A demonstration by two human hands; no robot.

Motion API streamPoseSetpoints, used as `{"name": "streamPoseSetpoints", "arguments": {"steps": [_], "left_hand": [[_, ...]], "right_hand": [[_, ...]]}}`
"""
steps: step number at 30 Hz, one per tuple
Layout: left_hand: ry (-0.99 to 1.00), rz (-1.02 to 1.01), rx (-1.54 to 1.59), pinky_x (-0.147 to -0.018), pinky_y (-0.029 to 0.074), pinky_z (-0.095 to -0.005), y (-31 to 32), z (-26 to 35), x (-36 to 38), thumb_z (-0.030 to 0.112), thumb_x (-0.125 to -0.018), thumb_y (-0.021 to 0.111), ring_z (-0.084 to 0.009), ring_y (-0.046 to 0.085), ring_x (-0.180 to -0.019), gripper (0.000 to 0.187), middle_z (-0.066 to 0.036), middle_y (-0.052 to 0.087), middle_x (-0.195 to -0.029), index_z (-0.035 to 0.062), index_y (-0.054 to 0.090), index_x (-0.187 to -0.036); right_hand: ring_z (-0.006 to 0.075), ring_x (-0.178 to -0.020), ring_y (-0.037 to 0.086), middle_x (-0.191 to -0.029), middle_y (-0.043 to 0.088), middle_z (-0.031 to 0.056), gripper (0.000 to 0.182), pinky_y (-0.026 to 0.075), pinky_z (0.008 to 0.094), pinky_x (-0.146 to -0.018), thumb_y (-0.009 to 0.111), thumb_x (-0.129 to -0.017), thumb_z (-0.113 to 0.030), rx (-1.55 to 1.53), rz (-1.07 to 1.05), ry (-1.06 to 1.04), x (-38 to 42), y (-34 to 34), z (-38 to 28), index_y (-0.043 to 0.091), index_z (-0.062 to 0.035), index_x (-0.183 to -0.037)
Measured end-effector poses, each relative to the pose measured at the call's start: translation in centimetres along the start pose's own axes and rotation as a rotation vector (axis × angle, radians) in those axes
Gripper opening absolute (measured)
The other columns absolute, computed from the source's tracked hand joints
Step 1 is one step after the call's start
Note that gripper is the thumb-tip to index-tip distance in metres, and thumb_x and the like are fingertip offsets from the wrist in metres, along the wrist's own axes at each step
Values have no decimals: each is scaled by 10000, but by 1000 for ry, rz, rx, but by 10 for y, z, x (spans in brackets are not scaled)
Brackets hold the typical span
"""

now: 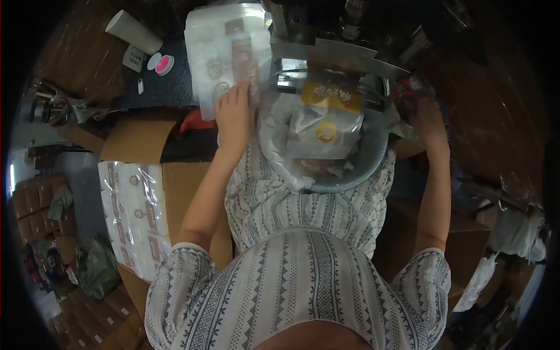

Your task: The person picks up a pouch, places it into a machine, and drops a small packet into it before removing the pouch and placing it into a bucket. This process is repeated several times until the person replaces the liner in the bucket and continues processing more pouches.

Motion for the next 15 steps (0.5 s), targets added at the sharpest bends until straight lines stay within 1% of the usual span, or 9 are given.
{"name": "streamPoseSetpoints", "arguments": {"steps": [2,3,5,8,9,11,12,14,15], "left_hand": [[-104,-46,21,-810,439,-425,-18,-18,0,178,-828,641,-359,573,-957,308,-148,609,-1052,42,593,-1101],[-107,-43,20,-810,439,-425,-23,-20,1,178,-828,641,-359,573,-957,308,-148,609,-1052,42,593,-1101],[-241,-15,208,-668,464,-397,-34,-30,7,118,-815,638,-331,598,-774,131,-113,620,-844,52,644,-928],[-186,54,272,-605,470,-384,-57,-8,10,107,-808,640,-325,598,-712,93,-113,606,-802,62,652,-889],[-189,58,272,-605,470,-384,-60,0,9,107,-808,640,-325,598,-712,93,-113,606,-802,62,652,-889],[-132,65,298,-589,472,-381,-64,24,10,104,-811,641,-316,604,-695,81,-100,606,-795,58,650,-877],[-128,59,300,-589,472,-381,-66,34,9,104,-811,641,-316,604,-695,81,-100,606,-795,58,650,-877],[-46,65,346,-562,471,-378,-70,55,2,99,-802,650,-309,606,-666,75,-91,607,-789,54,646,-862],[-43,66,346,-562,471,-378,-71,60,1,99,-802,650,-309,606,-666,75,-91,607,-789,54,646,-862]], "right_hand": [[400,-956,588,-1038,603,233,274,489,486,-804,578,-763,-103,49,14,-42,-7,15,20,587,-21,-1024],[400,-956,588,-1038,603,233,274,489,486,-804,578,-763,-103,50,16,-45,-8,11,15,587,-21,-1024],[390,-945,598,-1044,613,206,283,489,484,-788,610,-761,-150,101,-48,84,-5,6,9,596,-46,-1024],[371,-879,620,-1023,625,175,286,500,448,-750,667,-743,-149,-74,47,121,8,-30,-15,608,-58,-1008],[371,-879,620,-1023,625,175,286,500,448,-750,667,-743,-149,-71,48,117,11,-43,-32,608,-58,-1008],[292,-828,640,-905,634,133,244,509,348,-686,692,-748,-59,-462,130,9,19,-62,-78,623,-33,-981],[292,-828,640,-905,634,133,244,509,348,-686,692,-748,-59,-463,129,16,21,-58,-92,623,-33,-981],[224,-780,635,-915,616,84,244,510,303,-659,718,-741,-44,-574,166,-430,29,-62,-143,627,-26,-966],[224,-780,635,-915,616,84,244,510,303,-659,718,-741,-44,-574,169,-429,30,-59,-149,627,-26,-966]]}}
Point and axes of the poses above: each hand's wrist, its own x-axis away from the middle knuckle, its own y-axis out of the palm, z = x × y, the point moved 7 cm from there along -x, towards the middle knuckle
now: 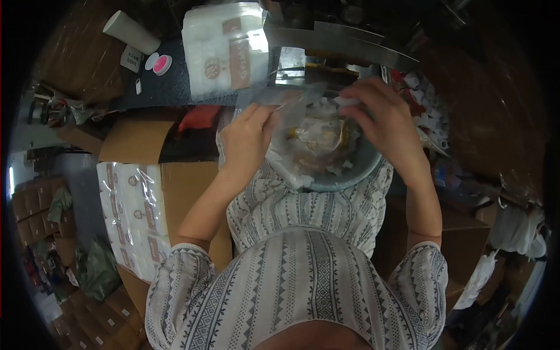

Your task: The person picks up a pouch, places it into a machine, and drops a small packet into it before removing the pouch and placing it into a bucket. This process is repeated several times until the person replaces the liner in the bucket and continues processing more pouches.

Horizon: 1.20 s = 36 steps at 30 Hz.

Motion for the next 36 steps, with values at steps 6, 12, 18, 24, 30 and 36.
{"name": "streamPoseSetpoints", "arguments": {"steps": [6,12,18,24,30,36], "left_hand": [[61,-210,237,-542,467,-355,31,12,0,119,-798,666,-296,602,-633,89,-95,612,-776,64,667,-868],[-682,-671,935,-593,516,-250,111,-11,-10,198,-852,672,-164,659,-660,246,-109,684,-819,-10,669,-983],[-903,-589,1320,-599,537,-240,135,-21,-25,226,-868,660,-161,664,-683,340,-125,677,-827,-79,615,-1014],[-580,-240,838,-668,536,-287,77,-69,-40,261,-869,658,-215,670,-761,350,-141,676,-885,-61,618,-1002],[314,179,-547,-705,506,-376,22,-68,-1,239,-820,661,-319,636,-827,278,-151,644,-938,17,629,-984],[-53,55,-230,-608,481,-383,-13,-43,7,85,-797,631,-318,605,-726,130,-100,592,-815,71,629,-927]], "right_hand": [[214,-824,625,-959,614,85,276,506,308,-712,711,-762,-80,-171,-204,1,-2,24,4,633,-32,-1023],[185,-870,624,-941,633,87,327,487,304,-751,710,-784,-120,-24,31,190,3,-4,54,631,-48,-1093],[258,-795,661,-858,671,154,265,500,330,-722,666,-822,-181,276,-39,396,25,-40,66,648,-73,-1063],[369,-813,626,-878,645,208,260,488,431,-710,572,-854,-251,638,-221,458,49,-46,140,639,-24,-962],[373,-832,620,-867,647,209,239,497,401,-726,593,-827,-131,322,-79,543,37,-48,125,653,-34,-1036],[274,-801,619,-916,660,120,243,486,342,-745,645,-810,-55,-86,-118,287,2,5,33,657,-47,-1052]]}}
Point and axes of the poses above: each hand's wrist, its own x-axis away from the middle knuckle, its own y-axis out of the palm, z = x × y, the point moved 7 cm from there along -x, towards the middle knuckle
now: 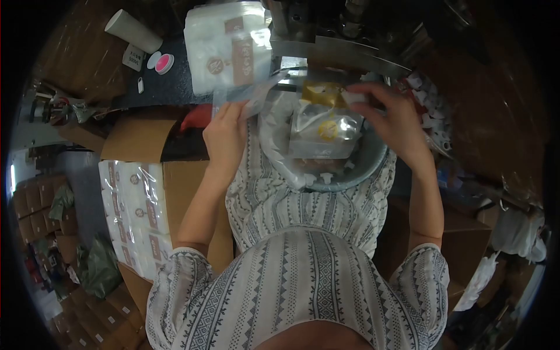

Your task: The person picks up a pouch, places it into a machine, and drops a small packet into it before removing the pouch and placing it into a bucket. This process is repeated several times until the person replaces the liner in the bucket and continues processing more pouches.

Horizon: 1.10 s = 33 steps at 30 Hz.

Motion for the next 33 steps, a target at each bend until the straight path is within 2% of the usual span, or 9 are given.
{"name": "streamPoseSetpoints", "arguments": {"steps": [5,12,14,22,25,27,28,30,33], "left_hand": [[93,-89,226,-579,480,-379,-3,39,0,72,-804,626,-308,605,-696,94,-95,598,-815,59,634,-897],[122,-527,533,-562,478,-322,62,70,-2,132,-845,632,-244,617,-644,119,-113,592,-691,17,638,-875],[-465,-769,966,-558,481,-281,101,57,0,169,-878,625,-143,613,-640,194,-70,593,-645,-22,637,-847],[-898,-755,1398,-614,499,-203,141,54,-13,226,-901,624,-109,632,-721,285,-80,639,-876,-45,613,-988],[-749,-741,1383,-680,517,-270,128,43,-17,244,-890,637,-180,649,-795,324,-120,644,-888,-57,598,-1005],[-245,-76,700,-794,494,-344,75,-1,-50,254,-860,661,-257,630,-936,358,-167,642,-1000,-36,585,-1056],[-248,-77,696,-794,494,-344,74,-16,-47,254,-860,661,-257,630,-936,358,-167,642,-1000,-36,585,-1056],[94,66,-346,-888,439,-376,62,-21,-36,246,-819,685,-304,579,-1033,369,-175,614,-1101,6,591,-1083],[179,21,-221,-902,399,-399,62,-23,-9,217,-814,677,-316,549,-1047,324,-126,606,-1087,47,599,-1078]], "right_hand": [[274,-845,614,-919,653,111,217,485,363,-771,673,-796,-110,258,75,-537,-2,26,-47,639,-33,-997],[208,-911,634,-1001,671,87,255,485,327,-801,651,-840,-122,-117,-123,-102,-9,24,7,631,-40,-1080],[161,-935,630,-1040,670,82,274,484,294,-799,646,-857,-143,-72,93,-17,-9,5,28,625,-43,-1111],[299,-967,622,-1091,627,161,296,489,375,-813,624,-860,-183,433,200,93,6,-43,60,610,-49,-1123],[369,-983,594,-1105,609,186,279,479,426,-826,602,-852,-170,716,260,44,2,-42,119,617,-50,-1103],[392,-990,579,-1108,603,195,277,472,445,-832,597,-840,-158,763,188,45,-4,-38,128,620,-52,-1095],[391,-993,579,-1108,601,199,294,468,449,-840,600,-824,-150,697,157,94,-4,-38,124,617,-52,-1100],[391,-996,578,-1109,599,204,311,463,453,-848,604,-808,-142,627,121,146,-2,-37,123,614,-52,-1105],[394,-998,577,-1106,599,210,312,462,456,-849,596,-791,-119,564,53,230,-8,-38,133,616,-45,-1093]]}}
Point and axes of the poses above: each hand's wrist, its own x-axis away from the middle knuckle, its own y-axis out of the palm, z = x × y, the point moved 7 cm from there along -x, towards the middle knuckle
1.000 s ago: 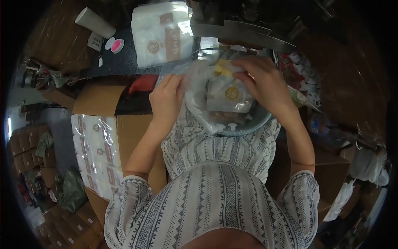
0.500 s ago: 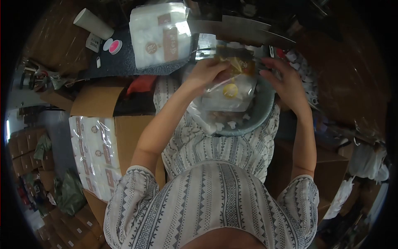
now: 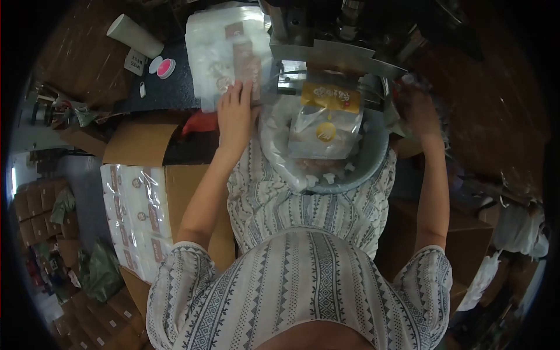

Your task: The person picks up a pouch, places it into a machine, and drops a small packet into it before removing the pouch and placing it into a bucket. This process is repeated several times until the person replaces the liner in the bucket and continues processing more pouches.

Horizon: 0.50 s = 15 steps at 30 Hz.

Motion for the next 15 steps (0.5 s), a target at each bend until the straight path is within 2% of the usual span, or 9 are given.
{"name": "streamPoseSetpoints", "arguments": {"steps": [1,4,6,8,9,11,12,14,15], "left_hand": [[3,-6,5,-902,399,-399,-8,-4,2,217,-814,677,-316,549,-1047,324,-126,606,-1087,47,599,-1078],[-133,-107,144,-778,443,-410,-24,-24,5,173,-821,656,-334,579,-907,218,-115,610,-927,54,624,-1001],[-265,-132,272,-646,454,-400,-28,-31,10,128,-817,641,-329,589,-775,123,-108,590,-809,63,643,-921],[-244,-61,302,-607,456,-387,-46,-14,7,121,-810,644,-324,589,-736,102,-107,587,-786,65,647,-895],[-221,5,333,-567,458,-374,-57,-2,6,113,-803,648,-319,589,-696,82,-107,585,-763,66,652,-870],[-206,-17,367,-575,461,-374,-60,16,4,117,-805,648,-315,593,-702,88,-106,589,-775,65,651,-875],[-190,-36,399,-582,465,-374,-61,24,2,121,-806,648,-311,597,-707,94,-105,594,-788,64,650,-881],[-149,-37,424,-580,468,-374,-66,40,-4,121,-804,649,-307,601,-704,94,-101,599,-789,60,650,-875],[-113,-37,446,-577,471,-373,-69,48,-7,121,-802,651,-304,605,-700,94,-97,604,-790,56,650,-870]], "right_hand": [[394,-995,579,-1090,604,210,295,463,458,-844,591,-790,-112,-5,25,-38,1,1,2,622,-40,-1075],[395,-978,586,-1054,615,213,277,472,447,-826,578,-795,-89,29,30,-108,9,-9,-6,625,-34,-1063],[395,-964,592,-1034,620,216,277,480,435,-813,571,-800,-73,62,16,-141,15,-17,-17,620,-33,-1070],[369,-896,618,-986,634,194,268,495,395,-770,596,-803,-65,-114,177,-170,27,-35,-26,607,-29,-1069],[369,-896,618,-986,634,194,268,495,395,-770,596,-803,-65,-112,174,-169,34,-45,-44,607,-29,-1069],[295,-837,645,-954,647,145,256,501,349,-710,657,-792,-86,-504,18,24,42,-52,-84,605,-26,-1036],[295,-837,645,-954,647,145,256,501,349,-710,657,-792,-86,-505,22,28,44,-48,-97,605,-26,-1036],[305,-772,620,-886,653,114,178,488,374,-679,673,-794,-96,-593,101,-318,50,-49,-136,603,-28,-942],[305,-772,620,-886,653,114,178,488,374,-679,673,-794,-96,-594,103,-317,49,-46,-139,603,-28,-942]]}}
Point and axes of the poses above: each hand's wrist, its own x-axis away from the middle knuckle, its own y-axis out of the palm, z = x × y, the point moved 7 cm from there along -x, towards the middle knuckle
